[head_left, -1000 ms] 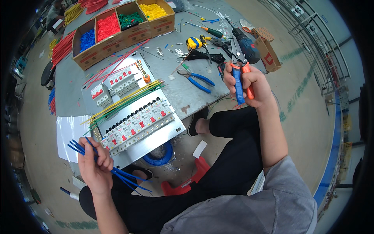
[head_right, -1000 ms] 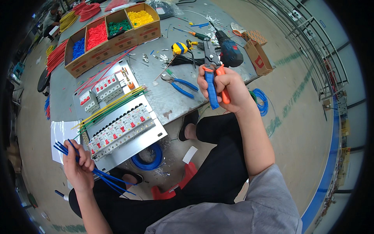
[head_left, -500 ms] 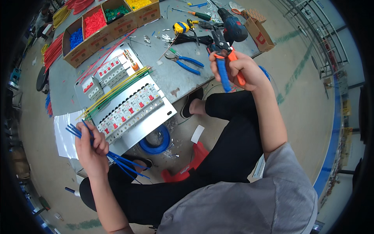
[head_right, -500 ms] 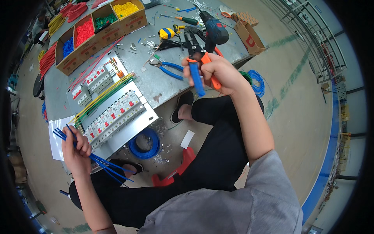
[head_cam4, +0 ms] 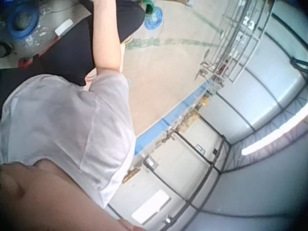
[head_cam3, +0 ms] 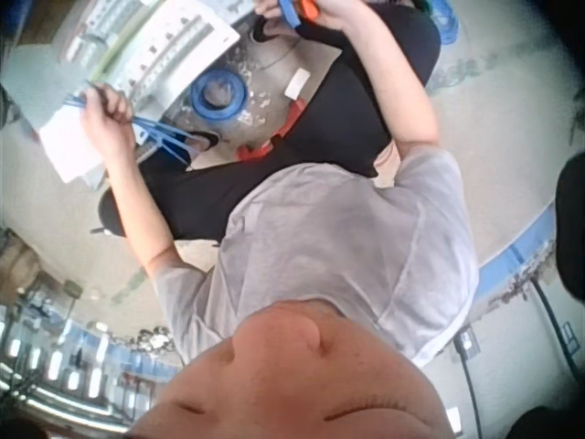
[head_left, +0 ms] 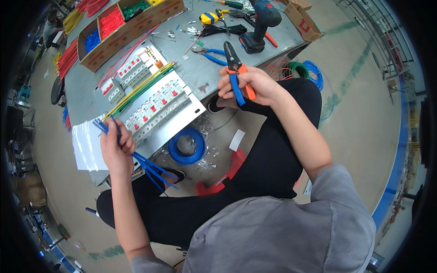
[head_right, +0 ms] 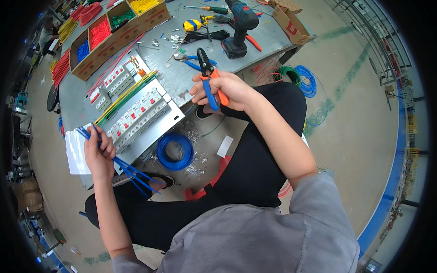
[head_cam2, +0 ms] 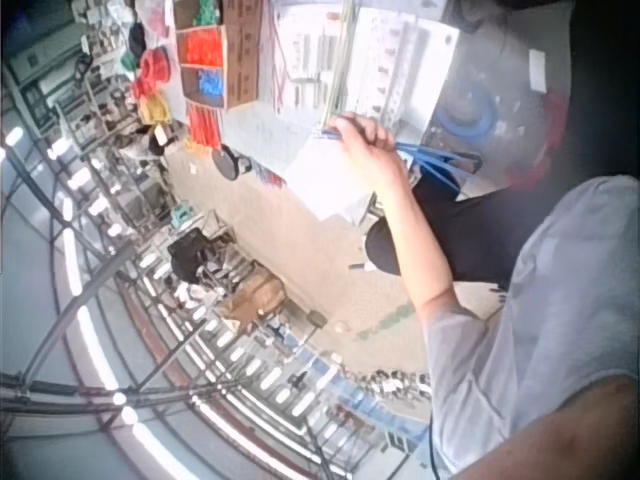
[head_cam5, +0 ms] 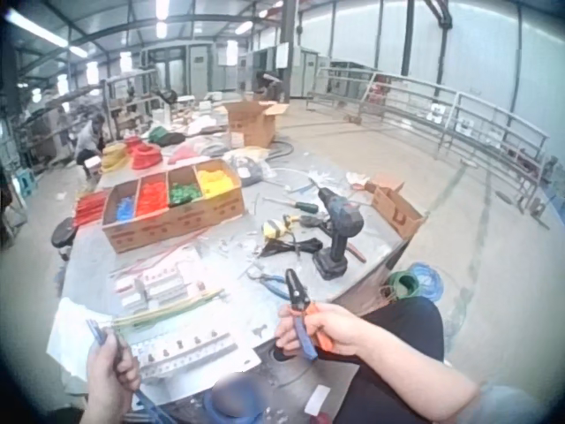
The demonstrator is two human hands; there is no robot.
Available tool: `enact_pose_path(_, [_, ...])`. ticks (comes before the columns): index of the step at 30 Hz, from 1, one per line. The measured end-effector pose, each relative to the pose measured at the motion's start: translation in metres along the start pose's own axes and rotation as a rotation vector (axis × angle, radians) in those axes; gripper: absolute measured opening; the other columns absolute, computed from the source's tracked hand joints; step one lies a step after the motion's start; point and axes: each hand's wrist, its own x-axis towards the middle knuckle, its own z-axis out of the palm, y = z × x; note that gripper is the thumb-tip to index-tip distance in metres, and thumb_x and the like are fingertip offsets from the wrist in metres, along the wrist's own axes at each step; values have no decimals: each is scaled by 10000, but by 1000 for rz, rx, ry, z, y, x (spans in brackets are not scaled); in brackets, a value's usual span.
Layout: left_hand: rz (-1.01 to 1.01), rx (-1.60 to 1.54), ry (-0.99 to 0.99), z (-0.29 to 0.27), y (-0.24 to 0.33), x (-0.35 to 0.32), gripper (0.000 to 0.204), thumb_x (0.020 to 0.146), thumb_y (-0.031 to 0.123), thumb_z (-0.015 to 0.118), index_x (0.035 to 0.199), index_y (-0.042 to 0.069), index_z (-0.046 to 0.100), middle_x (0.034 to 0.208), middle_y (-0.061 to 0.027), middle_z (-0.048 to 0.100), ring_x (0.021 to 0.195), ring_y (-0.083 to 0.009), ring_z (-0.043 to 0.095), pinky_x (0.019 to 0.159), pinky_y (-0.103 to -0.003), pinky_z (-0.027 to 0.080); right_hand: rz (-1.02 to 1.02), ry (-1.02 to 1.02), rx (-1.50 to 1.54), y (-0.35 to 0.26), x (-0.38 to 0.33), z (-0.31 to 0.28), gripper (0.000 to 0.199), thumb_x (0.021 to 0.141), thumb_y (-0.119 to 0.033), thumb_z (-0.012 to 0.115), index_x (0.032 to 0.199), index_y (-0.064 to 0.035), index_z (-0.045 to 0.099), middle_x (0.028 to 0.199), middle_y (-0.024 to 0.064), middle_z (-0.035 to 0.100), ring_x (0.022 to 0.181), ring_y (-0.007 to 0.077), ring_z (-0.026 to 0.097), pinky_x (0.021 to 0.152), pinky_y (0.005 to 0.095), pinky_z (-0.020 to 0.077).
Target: The person measures and cuts blue insulated wires using a ruler and wire cutters, then crimps metal terminals onto the wire ends using a crimping tool. The finished wires are placed on a metal panel with red and white components.
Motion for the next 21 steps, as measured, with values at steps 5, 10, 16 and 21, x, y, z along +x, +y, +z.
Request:
enact_pose_path(5, [7,53,-11,12,-1,-9,230,1140,331,516,1049,120,529,681,63,300,542,-41,230,469,-235,182,105,-32,36,76,-36,-6,573,883,-40,550,1453,10,570,1271,184,712,1147,315,721,972,370,586])
enact_pose_path(10, [50,50,-52,25,-1,-10,230,1141,326,514,1054,115,538,678,60,313,546,-44,240,472,-236,187,130,-54,55,115,-56,0,521,867,-99,501,1363,29,597,952,127,694,775,256,690,719,372,567])
enact_pose_path(16, [111,43,-71,34,-13,-29,229,1144,318,510,1055,109,537,675,57,318,541,-45,249,472,-231,196,171,-67,173,143,-54,2,379,1011,-302,530,1219,4,611,846,76,646,718,234,663,684,357,541])
enact_pose_path(21, [72,19,-58,41,-28,-69,246,1127,310,542,1115,64,559,659,66,291,538,-41,236,480,-232,188,76,-195,-5,153,-63,24,253,1037,-262,600,1138,-31,572,802,15,561,662,125,531,618,278,455])
